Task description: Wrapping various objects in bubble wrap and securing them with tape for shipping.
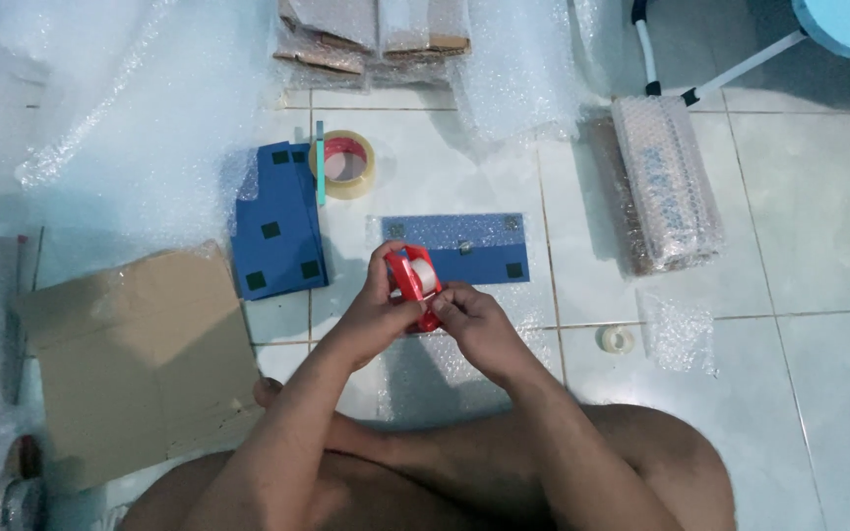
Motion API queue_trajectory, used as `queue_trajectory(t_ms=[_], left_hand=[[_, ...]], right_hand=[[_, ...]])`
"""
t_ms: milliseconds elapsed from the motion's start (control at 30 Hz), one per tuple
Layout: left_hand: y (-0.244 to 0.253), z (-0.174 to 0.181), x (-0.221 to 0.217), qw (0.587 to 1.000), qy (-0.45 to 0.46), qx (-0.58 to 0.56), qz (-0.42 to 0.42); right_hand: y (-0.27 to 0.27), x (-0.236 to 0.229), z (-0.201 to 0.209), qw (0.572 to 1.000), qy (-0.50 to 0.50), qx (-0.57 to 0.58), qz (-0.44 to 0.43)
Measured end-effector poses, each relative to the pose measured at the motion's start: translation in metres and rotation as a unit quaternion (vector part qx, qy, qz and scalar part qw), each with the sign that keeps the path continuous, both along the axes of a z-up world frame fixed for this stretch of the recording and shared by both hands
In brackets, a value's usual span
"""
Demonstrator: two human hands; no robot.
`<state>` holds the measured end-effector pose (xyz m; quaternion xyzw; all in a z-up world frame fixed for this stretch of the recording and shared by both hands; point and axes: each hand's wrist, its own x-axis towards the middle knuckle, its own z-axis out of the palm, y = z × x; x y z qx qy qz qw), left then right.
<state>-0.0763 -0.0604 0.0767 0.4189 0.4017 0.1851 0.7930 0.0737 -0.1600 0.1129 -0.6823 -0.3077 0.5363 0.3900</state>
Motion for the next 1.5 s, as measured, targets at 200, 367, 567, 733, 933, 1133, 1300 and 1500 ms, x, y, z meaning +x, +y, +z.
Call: queue_trajectory(t_ms=[200, 367, 567, 733, 933, 1133, 1300, 1500], left_hand=[[0.005, 0.021, -0.006, 0.996, -0.034, -0.074, -0.032], [0.006, 0.011, -0.007, 0.996, -0.050, -0.068, -0.022], [0.013, -0.004, -0.011, 0.999, -0.030, -0.030, -0.024], [0.010, 0.021, -0.008, 0.997, -0.042, -0.062, -0.003], [0.018, 0.033, -0.012, 0.995, -0.042, -0.077, 0.037], [0.021, 0.029, -0.015, 0.996, -0.062, -0.066, 0.022], [0.024, 0.027, -0.016, 0.994, -0.077, -0.071, 0.015], [0.025, 0.024, -0.017, 0.993, -0.082, -0.085, 0.015]], right_hand=[[0.000, 0.001, 0.003, 0.999, 0.018, 0.023, 0.016], [0.000, -0.003, 0.004, 0.999, 0.023, 0.027, 0.018], [-0.002, -0.006, 0.013, 0.997, 0.059, 0.040, -0.003], [-0.003, -0.003, 0.003, 0.998, 0.020, 0.050, 0.029], [-0.004, -0.011, 0.011, 0.997, 0.074, 0.019, 0.022], [-0.002, -0.013, 0.006, 0.997, 0.077, 0.002, 0.018], [-0.003, -0.016, 0.010, 0.998, 0.054, 0.011, 0.014], [-0.002, -0.015, 0.003, 0.999, 0.041, 0.018, 0.023]])
